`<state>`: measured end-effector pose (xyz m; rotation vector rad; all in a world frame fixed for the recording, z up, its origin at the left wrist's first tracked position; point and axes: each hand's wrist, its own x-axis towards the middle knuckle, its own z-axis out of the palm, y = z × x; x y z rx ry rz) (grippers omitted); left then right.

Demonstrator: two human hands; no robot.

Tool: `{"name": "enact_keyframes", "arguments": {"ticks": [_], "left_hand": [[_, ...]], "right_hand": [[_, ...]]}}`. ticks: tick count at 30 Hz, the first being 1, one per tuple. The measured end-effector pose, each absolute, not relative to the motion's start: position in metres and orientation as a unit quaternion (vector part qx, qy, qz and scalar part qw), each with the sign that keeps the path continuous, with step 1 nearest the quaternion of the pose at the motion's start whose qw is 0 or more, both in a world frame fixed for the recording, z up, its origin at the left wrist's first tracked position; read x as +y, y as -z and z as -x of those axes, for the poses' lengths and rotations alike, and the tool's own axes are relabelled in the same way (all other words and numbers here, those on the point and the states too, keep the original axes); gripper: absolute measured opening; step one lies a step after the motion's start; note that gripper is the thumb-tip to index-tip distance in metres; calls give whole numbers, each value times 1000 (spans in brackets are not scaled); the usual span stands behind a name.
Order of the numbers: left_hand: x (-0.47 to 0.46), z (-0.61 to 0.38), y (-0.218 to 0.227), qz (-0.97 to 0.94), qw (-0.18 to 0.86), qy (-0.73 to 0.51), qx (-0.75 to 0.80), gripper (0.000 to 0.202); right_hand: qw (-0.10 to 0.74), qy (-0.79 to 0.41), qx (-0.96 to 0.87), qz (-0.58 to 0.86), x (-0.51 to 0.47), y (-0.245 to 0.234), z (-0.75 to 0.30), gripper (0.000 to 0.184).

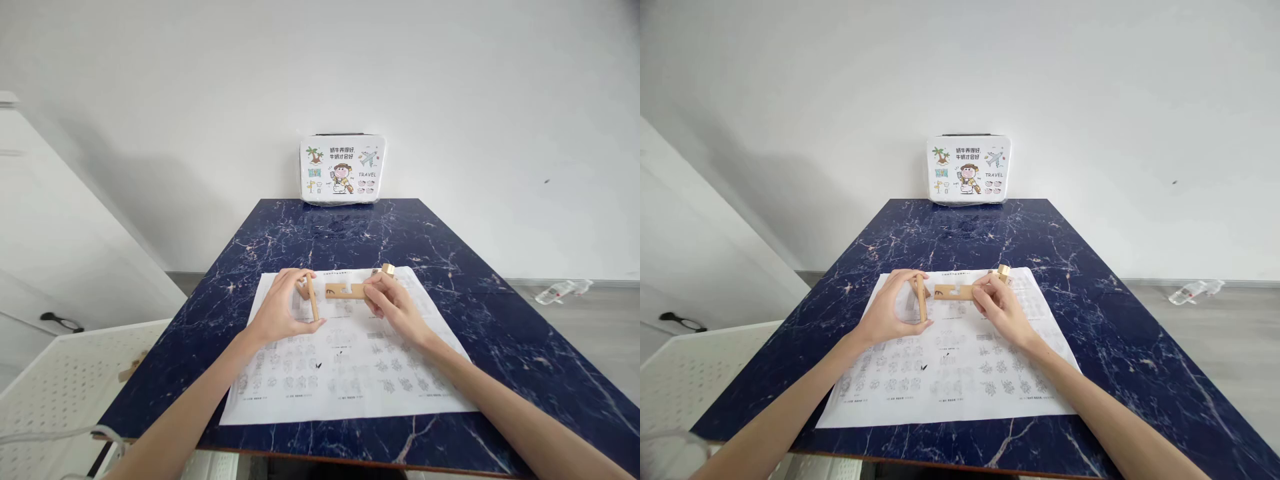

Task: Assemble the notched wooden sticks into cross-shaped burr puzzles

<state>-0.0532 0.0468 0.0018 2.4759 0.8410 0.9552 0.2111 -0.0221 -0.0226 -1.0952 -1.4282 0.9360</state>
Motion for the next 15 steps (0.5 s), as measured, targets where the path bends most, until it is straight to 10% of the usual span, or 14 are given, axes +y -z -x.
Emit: {"name": "enact_keyframes", "arguments": {"ticks": [15], "left_hand": [[71,63,29,-809,26,-265,524,73]], "right_hand": [[480,-309,-566,595,-18,37,-204,36]]}}
